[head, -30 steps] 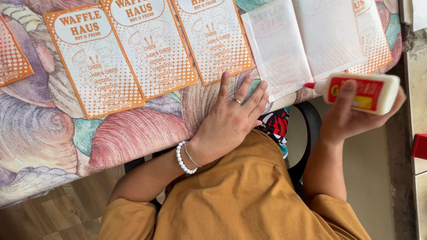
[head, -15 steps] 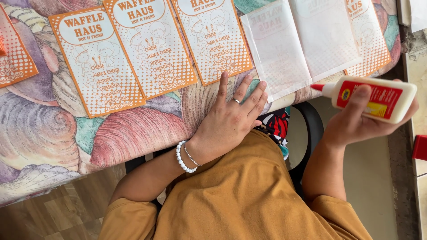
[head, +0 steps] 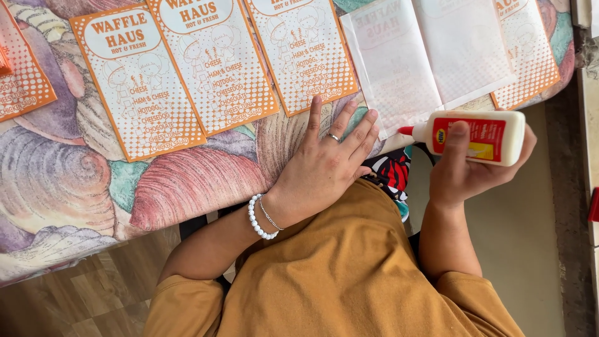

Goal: Applying glue to paper templates and folding them to assemble bags.

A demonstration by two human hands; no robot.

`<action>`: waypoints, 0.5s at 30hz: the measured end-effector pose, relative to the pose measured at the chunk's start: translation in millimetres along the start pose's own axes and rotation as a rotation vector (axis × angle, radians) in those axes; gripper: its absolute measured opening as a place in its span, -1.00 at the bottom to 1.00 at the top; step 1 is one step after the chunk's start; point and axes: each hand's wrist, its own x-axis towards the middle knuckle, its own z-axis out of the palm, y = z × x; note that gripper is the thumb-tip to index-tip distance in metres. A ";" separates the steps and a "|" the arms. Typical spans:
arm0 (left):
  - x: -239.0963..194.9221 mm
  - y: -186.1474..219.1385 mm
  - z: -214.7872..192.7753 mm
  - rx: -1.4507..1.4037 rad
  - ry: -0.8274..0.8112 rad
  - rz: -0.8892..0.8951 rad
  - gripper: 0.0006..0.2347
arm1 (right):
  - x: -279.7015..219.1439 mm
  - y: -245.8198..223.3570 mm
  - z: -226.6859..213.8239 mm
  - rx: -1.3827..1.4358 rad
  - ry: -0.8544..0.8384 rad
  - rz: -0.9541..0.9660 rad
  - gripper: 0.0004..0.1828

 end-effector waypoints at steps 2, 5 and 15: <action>0.9 -0.3 -1.1 0.000 0.003 0.004 -0.49 | 0.6 -2.8 -0.7 0.021 0.007 0.028 -0.61; 1.4 0.1 -2.8 -0.006 -0.005 0.001 -0.50 | -5.9 -14.6 3.2 0.035 0.022 -0.005 -0.55; 4.2 1.0 -0.8 -0.059 0.010 -0.006 -0.47 | 17.7 39.1 -25.5 0.041 0.133 -0.095 -0.58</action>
